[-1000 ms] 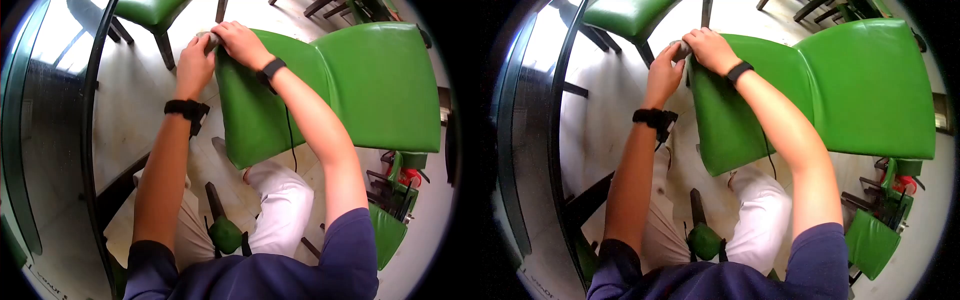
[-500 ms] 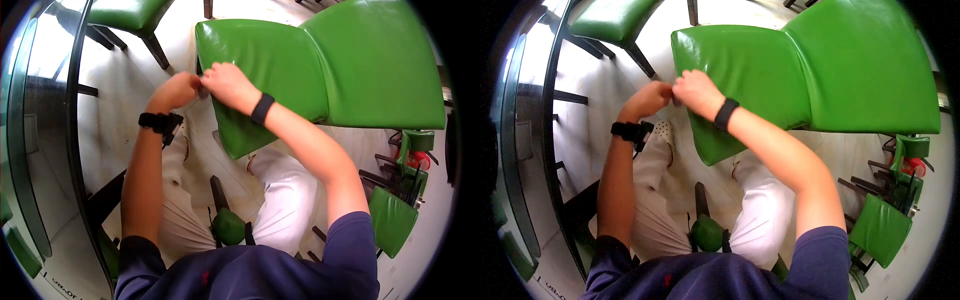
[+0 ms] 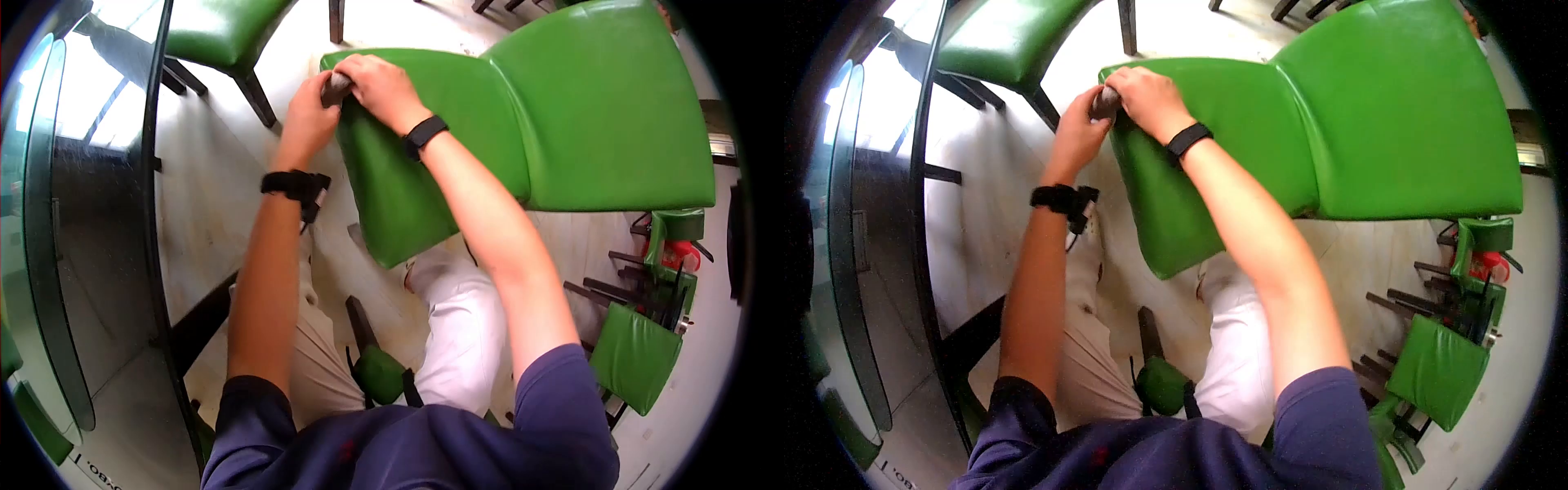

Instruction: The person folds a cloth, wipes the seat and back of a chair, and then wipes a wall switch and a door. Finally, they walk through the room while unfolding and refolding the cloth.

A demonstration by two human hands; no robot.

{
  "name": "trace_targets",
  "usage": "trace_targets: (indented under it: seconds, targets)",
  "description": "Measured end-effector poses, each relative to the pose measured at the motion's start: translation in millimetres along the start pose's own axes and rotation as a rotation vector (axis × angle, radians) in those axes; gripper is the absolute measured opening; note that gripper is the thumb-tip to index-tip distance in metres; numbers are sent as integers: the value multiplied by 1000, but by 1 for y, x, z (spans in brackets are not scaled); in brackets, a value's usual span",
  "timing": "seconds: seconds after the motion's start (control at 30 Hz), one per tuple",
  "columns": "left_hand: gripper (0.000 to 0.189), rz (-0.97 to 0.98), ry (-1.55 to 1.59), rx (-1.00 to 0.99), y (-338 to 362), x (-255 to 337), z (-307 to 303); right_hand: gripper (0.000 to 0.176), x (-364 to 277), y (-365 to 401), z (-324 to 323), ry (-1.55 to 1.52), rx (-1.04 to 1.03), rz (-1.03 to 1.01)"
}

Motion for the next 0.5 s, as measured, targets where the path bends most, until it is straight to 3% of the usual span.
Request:
trace_targets:
  seconds: [0.07, 0.17, 0.23, 0.33, 0.4, 0.5]
  targets:
    - [42, 42, -152, 232, -4, -3, 14, 20, 6, 0, 16, -18, -18, -8]
    - [32, -54, -292, 232, -5, -16, 22, 18, 7, 12, 28, -18, -50, -13]
    - [23, 17, -264, 259, 4, -13, 21, 24, -2, 20, 20, 8, -190, 78]
    - [22, 35, -383, 121, 14, 0, 17, 23, -12, 44, -3, -75, -223, 134]
    - [21, 37, -392, -112, 26, 13, 13, 22, -23, 71, -16, -134, -212, 147]
    - [28, -106, -259, -470, 47, 49, 6, 25, -46, 116, -37, -142, -232, 189]
Point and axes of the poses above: each hand's wrist, its own y-axis away from the middle knuckle, its own z-axis out of the palm, x = y × z, the point moved 1 cm from there along -y, towards the middle knuckle, and after that the axes turned 4 degrees about y, right-handed, at the moved point
